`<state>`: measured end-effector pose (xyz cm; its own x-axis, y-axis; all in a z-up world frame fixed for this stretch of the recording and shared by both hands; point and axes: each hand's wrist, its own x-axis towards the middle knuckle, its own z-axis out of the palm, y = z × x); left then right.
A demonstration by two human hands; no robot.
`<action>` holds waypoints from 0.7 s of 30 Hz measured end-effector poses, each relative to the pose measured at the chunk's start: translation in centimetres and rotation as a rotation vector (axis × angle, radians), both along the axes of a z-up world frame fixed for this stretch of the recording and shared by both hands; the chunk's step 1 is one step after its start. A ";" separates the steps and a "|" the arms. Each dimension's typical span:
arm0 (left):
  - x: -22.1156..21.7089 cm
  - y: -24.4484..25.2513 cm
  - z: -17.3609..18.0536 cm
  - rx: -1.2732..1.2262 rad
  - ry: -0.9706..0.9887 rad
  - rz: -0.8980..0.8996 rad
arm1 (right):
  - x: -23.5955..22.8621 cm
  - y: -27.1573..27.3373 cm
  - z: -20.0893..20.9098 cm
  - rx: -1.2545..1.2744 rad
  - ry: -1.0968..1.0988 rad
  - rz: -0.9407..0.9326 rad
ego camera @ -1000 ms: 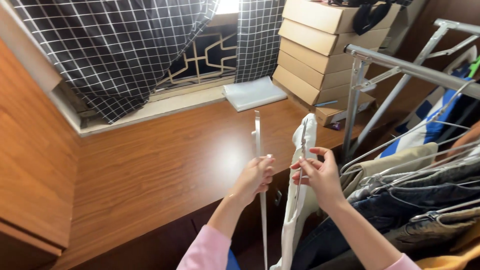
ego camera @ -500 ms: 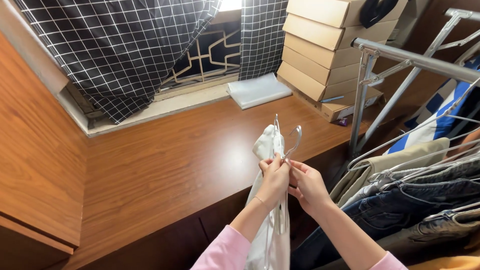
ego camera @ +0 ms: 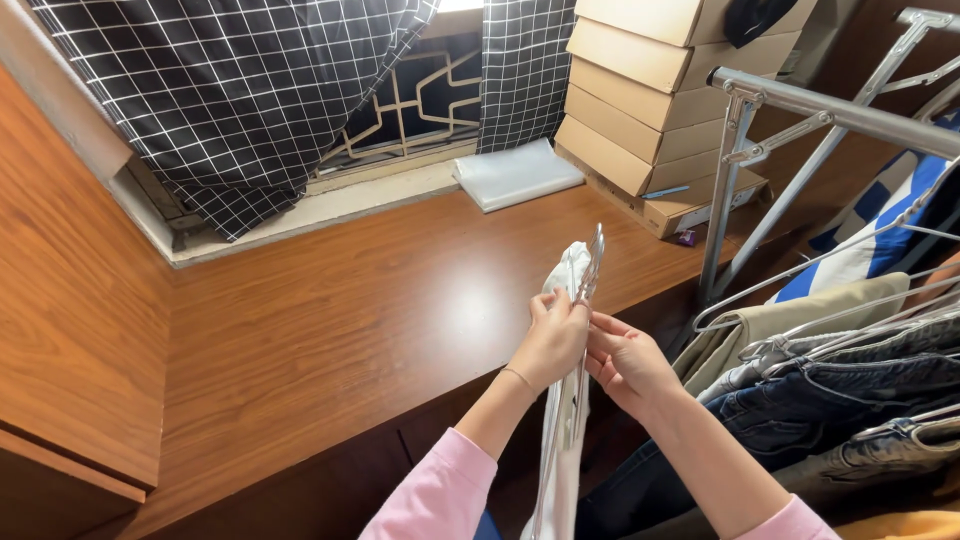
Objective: Folding a black garment, placing it into a plastic bag, putting the bagged item into a cardboard box, and then removing a white shirt from a hanger to prepare it for the next step.
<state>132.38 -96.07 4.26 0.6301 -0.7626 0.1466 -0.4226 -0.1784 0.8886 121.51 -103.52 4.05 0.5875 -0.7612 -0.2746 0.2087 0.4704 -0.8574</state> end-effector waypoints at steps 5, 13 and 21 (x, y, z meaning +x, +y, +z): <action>-5.2 7.4 2.5 -0.125 -0.516 0.029 | -0.4 -0.3 3.9 0.050 -0.014 -0.084; -6.9 11.7 0.5 -0.254 -0.679 -0.049 | -0.5 -1.6 6.3 0.066 -0.012 -0.143; -7.6 14.4 -2.2 -0.601 -0.963 -0.068 | 2.8 -9.6 2.5 0.047 0.114 -0.211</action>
<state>124.74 -81.69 2.02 0.0174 -0.4337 0.9009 -0.9685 0.2166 0.1230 124.31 -113.13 6.51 0.3797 -0.8488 -0.3680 0.2097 0.4664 -0.8594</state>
